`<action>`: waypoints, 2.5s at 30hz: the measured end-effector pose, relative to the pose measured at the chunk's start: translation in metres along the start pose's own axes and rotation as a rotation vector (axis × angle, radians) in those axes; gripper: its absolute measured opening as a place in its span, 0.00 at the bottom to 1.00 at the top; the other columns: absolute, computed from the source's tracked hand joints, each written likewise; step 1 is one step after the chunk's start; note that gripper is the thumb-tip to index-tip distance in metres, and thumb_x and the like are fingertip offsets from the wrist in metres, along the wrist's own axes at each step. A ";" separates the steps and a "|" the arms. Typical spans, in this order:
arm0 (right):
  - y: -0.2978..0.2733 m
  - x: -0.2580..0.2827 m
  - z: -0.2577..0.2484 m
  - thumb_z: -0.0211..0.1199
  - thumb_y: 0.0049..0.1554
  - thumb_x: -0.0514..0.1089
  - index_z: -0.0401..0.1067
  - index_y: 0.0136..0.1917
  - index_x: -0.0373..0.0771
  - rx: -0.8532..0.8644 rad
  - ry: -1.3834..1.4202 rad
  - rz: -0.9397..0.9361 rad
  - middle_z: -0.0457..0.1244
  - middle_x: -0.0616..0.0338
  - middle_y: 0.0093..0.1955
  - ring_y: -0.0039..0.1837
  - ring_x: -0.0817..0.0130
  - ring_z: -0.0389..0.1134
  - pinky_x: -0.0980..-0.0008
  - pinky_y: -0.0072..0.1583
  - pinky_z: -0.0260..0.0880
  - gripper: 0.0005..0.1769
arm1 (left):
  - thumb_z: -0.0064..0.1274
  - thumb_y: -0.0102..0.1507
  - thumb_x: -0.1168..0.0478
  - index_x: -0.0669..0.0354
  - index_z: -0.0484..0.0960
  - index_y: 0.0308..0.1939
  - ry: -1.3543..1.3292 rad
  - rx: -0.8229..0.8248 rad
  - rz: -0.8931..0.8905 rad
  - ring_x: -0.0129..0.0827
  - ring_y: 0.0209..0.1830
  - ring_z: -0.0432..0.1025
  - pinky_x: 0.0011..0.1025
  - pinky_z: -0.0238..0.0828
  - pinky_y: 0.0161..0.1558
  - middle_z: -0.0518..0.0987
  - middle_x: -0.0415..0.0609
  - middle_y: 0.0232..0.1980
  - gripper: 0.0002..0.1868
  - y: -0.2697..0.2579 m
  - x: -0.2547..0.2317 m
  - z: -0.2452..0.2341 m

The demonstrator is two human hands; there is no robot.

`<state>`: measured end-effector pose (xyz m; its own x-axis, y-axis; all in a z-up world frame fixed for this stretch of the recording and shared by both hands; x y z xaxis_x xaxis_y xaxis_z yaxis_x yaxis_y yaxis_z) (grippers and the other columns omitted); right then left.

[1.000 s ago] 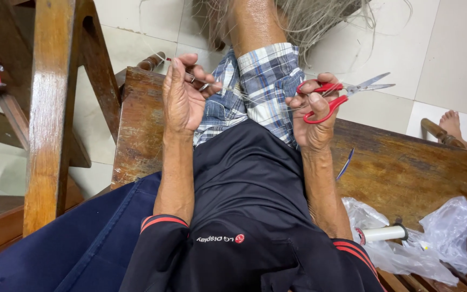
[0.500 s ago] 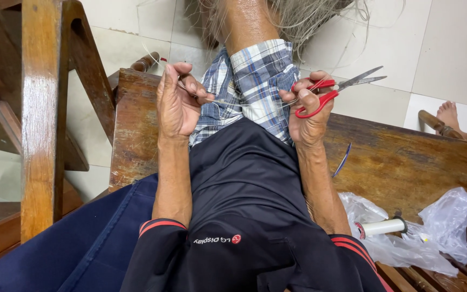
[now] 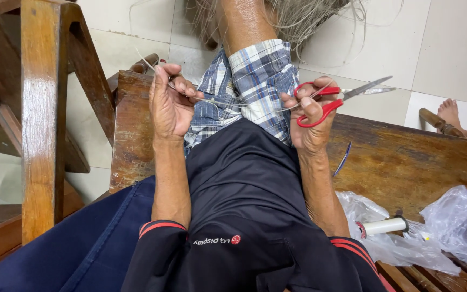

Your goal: Trimming and repairing a fishing net using scissors

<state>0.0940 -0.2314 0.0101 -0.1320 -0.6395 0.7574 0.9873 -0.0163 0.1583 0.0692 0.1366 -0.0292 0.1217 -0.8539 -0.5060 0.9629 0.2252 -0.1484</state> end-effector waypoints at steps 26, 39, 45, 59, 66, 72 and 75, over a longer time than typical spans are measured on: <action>-0.025 0.017 -0.063 0.70 0.71 0.36 0.66 0.81 0.53 -0.045 0.084 0.083 0.69 0.60 0.59 0.43 0.74 0.73 0.58 0.59 0.91 0.30 | 0.56 0.83 0.48 0.63 0.87 0.58 0.027 -0.063 -0.230 0.42 0.35 0.88 0.50 0.99 0.43 0.82 0.49 0.34 0.20 -0.013 0.089 -0.012; -0.026 0.022 -0.078 0.66 0.73 0.35 0.64 0.83 0.53 -0.018 0.084 0.070 0.68 0.60 0.61 0.44 0.75 0.72 0.58 0.61 0.89 0.30 | 0.72 0.75 0.53 0.72 0.85 0.64 0.195 0.172 -0.259 0.29 0.20 0.75 0.38 0.90 0.37 0.73 0.43 0.25 0.25 -0.028 0.075 0.041; -0.021 0.046 -0.073 0.66 0.73 0.35 0.64 0.83 0.51 -0.002 0.072 0.009 0.68 0.59 0.61 0.44 0.75 0.72 0.58 0.61 0.89 0.30 | 0.72 0.75 0.64 0.72 0.88 0.50 0.350 0.200 -0.189 0.29 0.15 0.76 0.36 0.92 0.31 0.74 0.47 0.23 0.11 -0.016 0.088 0.049; -0.018 0.153 -0.121 0.65 0.73 0.37 0.61 0.83 0.50 0.015 -0.057 -0.161 0.67 0.59 0.61 0.45 0.76 0.72 0.59 0.63 0.89 0.30 | 0.64 0.81 0.58 0.65 0.82 0.53 0.104 0.237 -0.285 0.44 0.35 0.88 0.55 0.98 0.48 0.77 0.49 0.33 0.12 -0.033 0.132 0.104; 0.004 0.186 -0.130 0.66 0.73 0.38 0.61 0.84 0.52 0.024 -0.148 -0.200 0.67 0.60 0.60 0.44 0.76 0.72 0.58 0.63 0.90 0.31 | 0.56 0.84 0.58 0.62 0.79 0.55 -0.001 0.278 -0.356 0.53 0.45 0.92 0.57 1.00 0.47 0.83 0.58 0.47 0.10 -0.033 0.149 0.101; 0.004 0.205 -0.111 0.74 0.75 0.36 0.69 0.80 0.49 -0.027 -0.119 -0.167 0.73 0.58 0.63 0.44 0.73 0.73 0.64 0.56 0.86 0.26 | 0.61 0.83 0.53 0.53 0.82 0.53 -0.028 0.342 -0.402 0.47 0.64 0.87 0.49 0.95 0.56 0.86 0.54 0.64 0.10 -0.037 0.136 0.131; 0.003 0.196 -0.127 0.67 0.72 0.37 0.61 0.82 0.51 0.035 -0.158 -0.217 0.67 0.58 0.58 0.43 0.75 0.73 0.56 0.60 0.91 0.30 | 0.50 0.85 0.51 0.53 0.77 0.55 -0.072 0.317 -0.376 0.52 0.70 0.88 0.62 0.92 0.70 0.91 0.56 0.66 0.11 -0.027 0.145 0.119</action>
<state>0.0828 -0.4541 0.0784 -0.3554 -0.4956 0.7926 0.9310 -0.1120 0.3474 0.0893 -0.0493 0.0027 -0.2425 -0.8816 -0.4050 0.9678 -0.2486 -0.0383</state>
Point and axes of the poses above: each hand's wrist, its own y-axis towards the middle knuckle, its own z-axis out of the palm, x = y × z, the point moved 9 cm from there along y, towards the middle knuckle
